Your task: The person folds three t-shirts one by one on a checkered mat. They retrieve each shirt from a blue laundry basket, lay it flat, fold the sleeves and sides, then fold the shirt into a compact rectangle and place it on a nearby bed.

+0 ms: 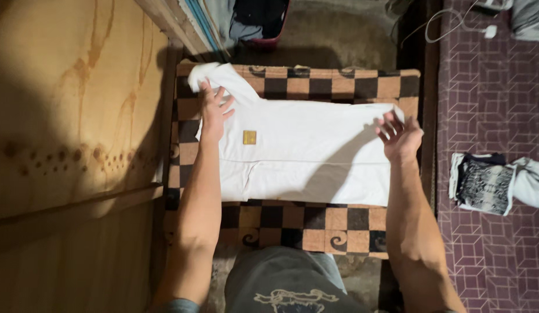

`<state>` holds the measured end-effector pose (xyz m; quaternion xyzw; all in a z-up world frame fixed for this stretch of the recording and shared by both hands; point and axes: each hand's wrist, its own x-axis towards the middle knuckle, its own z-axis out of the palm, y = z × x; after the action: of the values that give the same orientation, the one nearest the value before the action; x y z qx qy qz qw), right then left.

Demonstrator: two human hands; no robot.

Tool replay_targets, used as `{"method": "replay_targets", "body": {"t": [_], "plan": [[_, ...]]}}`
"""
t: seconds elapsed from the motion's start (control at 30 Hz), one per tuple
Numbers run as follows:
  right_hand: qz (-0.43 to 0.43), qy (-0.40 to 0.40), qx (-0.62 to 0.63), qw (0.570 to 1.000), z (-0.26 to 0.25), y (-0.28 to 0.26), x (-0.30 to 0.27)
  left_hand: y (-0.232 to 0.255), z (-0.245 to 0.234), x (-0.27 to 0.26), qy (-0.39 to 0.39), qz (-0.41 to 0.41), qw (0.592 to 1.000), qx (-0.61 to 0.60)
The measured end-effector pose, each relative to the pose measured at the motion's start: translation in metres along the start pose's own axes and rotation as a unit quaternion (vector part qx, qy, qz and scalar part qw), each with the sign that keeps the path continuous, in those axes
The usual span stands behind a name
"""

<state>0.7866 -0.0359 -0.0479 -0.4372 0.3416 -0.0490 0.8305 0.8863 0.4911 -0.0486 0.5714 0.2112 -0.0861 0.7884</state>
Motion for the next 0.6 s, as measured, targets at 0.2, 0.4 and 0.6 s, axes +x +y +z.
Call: {"method": "replay_targets", "body": {"t": [0.2,0.4,0.6], "plan": [[-0.064,0.043,-0.452,0.889,-0.017,0.072,-0.036,-0.043,-0.013,-0.071,0.036,0.149,0.878,0.453],[-0.355,0.036,-0.727,0.586,-0.067,0.132,-0.163,-0.105,-0.061,-0.203,-0.018,0.156,0.736,0.659],[-0.279,0.071,-0.753,0.591,-0.101,0.15,-0.239,-0.13,-0.096,-0.234,-0.01,0.309,0.738,0.6]]}}
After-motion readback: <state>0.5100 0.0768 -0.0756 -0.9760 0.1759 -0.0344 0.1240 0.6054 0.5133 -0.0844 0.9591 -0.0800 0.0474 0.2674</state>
